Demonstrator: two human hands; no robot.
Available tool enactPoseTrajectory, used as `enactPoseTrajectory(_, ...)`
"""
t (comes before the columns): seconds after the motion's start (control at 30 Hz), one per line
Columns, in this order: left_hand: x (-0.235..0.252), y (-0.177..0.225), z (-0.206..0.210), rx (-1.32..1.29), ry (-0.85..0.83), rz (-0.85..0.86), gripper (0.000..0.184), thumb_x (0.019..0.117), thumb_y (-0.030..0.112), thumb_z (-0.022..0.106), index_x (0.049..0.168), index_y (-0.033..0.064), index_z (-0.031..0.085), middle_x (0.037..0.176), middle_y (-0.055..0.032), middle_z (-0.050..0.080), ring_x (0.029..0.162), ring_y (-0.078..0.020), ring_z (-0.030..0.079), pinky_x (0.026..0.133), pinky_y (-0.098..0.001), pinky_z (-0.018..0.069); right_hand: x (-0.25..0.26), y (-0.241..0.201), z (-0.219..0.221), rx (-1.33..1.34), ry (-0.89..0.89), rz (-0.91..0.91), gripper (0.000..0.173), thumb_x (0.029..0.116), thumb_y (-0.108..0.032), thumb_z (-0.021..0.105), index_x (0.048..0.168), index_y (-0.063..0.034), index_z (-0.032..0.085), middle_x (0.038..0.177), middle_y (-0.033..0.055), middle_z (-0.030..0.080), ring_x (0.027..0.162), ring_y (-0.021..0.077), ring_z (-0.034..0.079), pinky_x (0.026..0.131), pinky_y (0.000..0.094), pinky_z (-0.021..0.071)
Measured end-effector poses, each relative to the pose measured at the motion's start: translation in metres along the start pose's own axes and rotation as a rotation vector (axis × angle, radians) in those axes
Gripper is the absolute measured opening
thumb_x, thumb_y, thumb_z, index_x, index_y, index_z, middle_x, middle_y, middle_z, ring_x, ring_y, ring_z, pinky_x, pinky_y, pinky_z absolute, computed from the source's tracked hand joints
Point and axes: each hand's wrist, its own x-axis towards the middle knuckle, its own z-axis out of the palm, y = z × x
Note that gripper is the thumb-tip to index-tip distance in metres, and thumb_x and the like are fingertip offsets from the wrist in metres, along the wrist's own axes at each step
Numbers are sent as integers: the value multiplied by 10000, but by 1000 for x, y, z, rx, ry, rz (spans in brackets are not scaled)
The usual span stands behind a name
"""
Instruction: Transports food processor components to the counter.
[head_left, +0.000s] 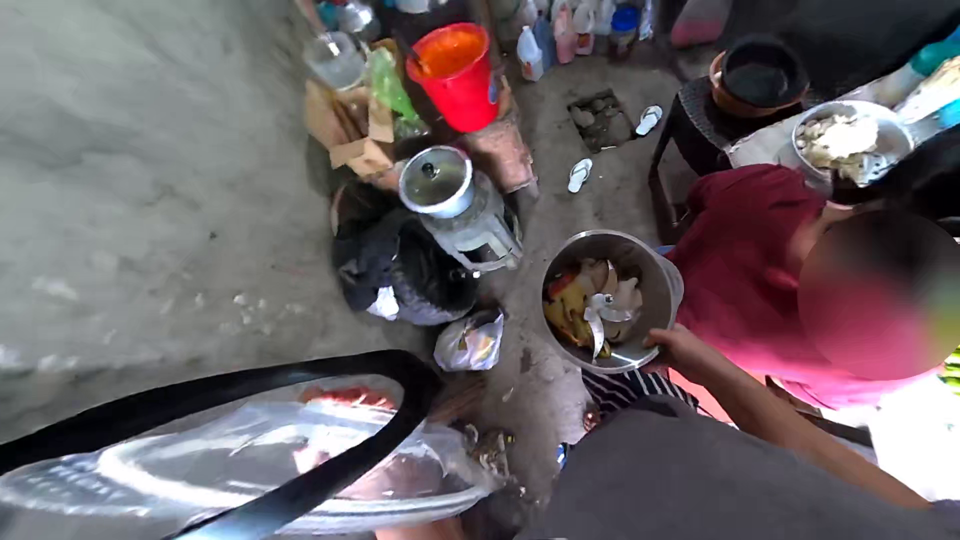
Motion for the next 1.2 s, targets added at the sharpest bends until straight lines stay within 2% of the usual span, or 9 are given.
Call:
enactPoseTrajectory(0.07,55,-50,-2,-208,-47,-70,360,1026,469,519,881,151,607,789,53,725,786,-21,708,697,-185,585,25,-28,7,33,67,-1,172,1000,26,458,1166,16,506,846,106,696,653,184,710,572,324,613)
enactPoseTrajectory(0.13,129,-107,-29,-428,-544,-144,308,1032,283,491,1041,74,716,1024,-42,761,998,-121,725,846,-282,602,47,-60,12,75,123,15,197,1005,19,475,1200,33,499,864,120,685,663,188,708,581,329,612)
enactPoseTrajectory(0.17,148,-118,7,-481,-406,-207,240,927,220,567,887,57,738,883,-86,771,857,-170,758,722,-314,626,58,-79,15,101,142,14,189,1012,14,478,1198,34,500,858,117,680,658,183,703,579,327,611)
enactPoseTrajectory(0.33,226,-175,147,-359,-555,-291,184,900,299,660,915,137,746,903,-21,767,897,-104,740,771,-285,620,106,-160,21,230,222,9,153,999,10,502,1148,30,533,818,89,685,660,149,702,600,308,617)
enactPoseTrajectory(0.53,288,-258,325,-169,-448,-294,501,999,50,123,814,177,571,704,115,695,683,23,669,640,-182,574,175,-242,18,423,331,-96,110,987,10,472,1064,27,549,781,103,703,636,191,714,579,349,627)
enactPoseTrajectory(0.67,363,-372,401,-450,-904,-372,142,916,266,662,940,211,791,901,77,766,878,-8,712,798,-218,591,241,-318,8,517,486,-167,99,990,31,461,1069,19,518,764,96,687,591,183,693,537,332,612)
enactPoseTrajectory(0.8,409,-439,516,-328,-782,-391,323,941,95,421,785,212,678,752,91,722,723,9,681,686,-191,577,308,-406,-8,604,612,-188,131,1010,32,441,1117,33,516,817,116,693,627,197,704,561,344,620)
enactPoseTrajectory(0.93,459,-498,631,-446,-973,-512,89,831,202,676,824,244,754,779,117,723,721,29,671,697,-166,568,354,-496,-35,716,724,-210,123,999,30,433,1045,22,547,773,113,705,608,197,704,559,345,619)
enactPoseTrajectory(1.2,493,-625,843,-609,-1193,-697,67,848,165,664,828,185,726,833,56,723,790,-47,696,740,-233,588,441,-633,-121,913,928,-241,129,1009,26,424,1071,9,536,781,115,709,615,200,714,551,334,622)
